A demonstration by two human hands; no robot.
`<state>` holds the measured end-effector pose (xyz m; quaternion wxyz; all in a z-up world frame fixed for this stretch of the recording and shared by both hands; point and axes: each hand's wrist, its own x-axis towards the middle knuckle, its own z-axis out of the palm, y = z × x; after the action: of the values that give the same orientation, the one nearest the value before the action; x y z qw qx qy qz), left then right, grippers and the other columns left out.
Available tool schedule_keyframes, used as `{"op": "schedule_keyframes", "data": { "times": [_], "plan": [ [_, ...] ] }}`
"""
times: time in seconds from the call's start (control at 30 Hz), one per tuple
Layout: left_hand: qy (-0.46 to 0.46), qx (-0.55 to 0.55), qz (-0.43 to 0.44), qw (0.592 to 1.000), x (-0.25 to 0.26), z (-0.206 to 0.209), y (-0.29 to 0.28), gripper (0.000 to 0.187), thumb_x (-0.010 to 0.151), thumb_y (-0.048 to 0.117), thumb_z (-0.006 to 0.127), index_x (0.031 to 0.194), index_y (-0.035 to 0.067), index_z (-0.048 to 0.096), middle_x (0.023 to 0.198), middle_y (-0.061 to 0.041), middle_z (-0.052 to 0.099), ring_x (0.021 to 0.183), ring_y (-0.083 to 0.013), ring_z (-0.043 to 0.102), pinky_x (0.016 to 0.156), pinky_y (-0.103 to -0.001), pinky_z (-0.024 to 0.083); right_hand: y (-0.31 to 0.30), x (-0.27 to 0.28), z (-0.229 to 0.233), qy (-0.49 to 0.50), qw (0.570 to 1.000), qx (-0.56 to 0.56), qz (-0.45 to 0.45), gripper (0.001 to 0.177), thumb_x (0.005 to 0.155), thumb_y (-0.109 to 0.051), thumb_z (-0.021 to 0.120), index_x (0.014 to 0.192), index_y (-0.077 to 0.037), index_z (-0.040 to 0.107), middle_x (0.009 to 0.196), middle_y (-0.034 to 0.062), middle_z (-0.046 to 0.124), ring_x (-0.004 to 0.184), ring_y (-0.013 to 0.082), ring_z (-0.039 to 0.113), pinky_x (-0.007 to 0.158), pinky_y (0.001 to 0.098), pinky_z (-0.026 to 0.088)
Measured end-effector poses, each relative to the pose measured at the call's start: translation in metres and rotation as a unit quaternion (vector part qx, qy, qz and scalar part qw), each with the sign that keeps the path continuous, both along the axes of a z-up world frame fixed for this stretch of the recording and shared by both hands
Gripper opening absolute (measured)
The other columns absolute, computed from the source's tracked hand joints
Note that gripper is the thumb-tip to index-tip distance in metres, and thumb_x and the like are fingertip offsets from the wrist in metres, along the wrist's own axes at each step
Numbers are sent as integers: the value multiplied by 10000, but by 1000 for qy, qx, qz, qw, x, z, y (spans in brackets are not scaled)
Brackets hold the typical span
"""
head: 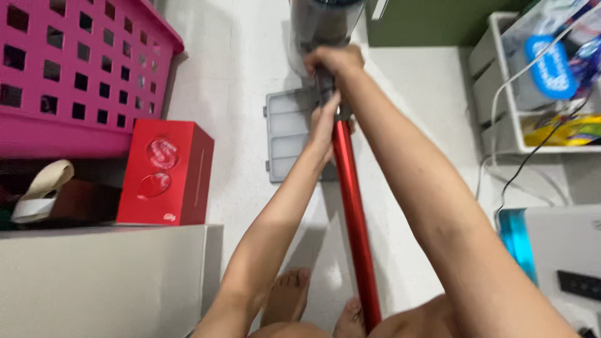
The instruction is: The person detaches the dustbin from a cordless vacuum cleaner and removes the filter. They then use the handheld vacuum unit to clean the filter and the floor area around a bed before reattaching the filter to the dustbin.
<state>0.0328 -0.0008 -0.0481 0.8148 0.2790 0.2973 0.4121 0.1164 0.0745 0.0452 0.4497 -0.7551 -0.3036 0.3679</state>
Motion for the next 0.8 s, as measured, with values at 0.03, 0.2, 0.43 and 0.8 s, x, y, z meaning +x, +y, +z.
{"op": "schedule_keyframes", "data": {
  "times": [0.03,0.2,0.43,0.8],
  "plan": [
    [-11,-5,-10,1000,3,-14,2,318,883,314,678,996,26,604,736,-82,642,557,-191,641,518,-352,550,-5,2,-4,-17,999,-34,-15,249,489,-137,858,661,-11,731,719,116,754,560,191,710,533,300,592],
    [121,1,-24,992,17,-74,41,222,863,76,725,990,-101,678,843,-139,681,692,-251,651,579,-424,528,-23,-2,-27,-46,994,-86,-58,458,471,-208,908,818,5,699,861,135,766,723,206,744,649,321,618],
    [456,59,121,880,50,-85,47,325,840,237,698,990,-45,756,1048,-249,742,972,-397,725,816,-481,571,-21,1,-9,-98,983,-156,-3,491,471,-289,875,876,-28,779,979,114,805,860,203,763,751,303,595],
    [485,76,137,860,46,13,0,369,816,265,717,953,-75,746,1029,-298,731,1032,-427,718,844,-500,575,-55,-5,31,-45,994,-70,-71,283,442,-154,867,649,-21,727,777,83,770,682,187,736,652,296,594]
  ]
}}
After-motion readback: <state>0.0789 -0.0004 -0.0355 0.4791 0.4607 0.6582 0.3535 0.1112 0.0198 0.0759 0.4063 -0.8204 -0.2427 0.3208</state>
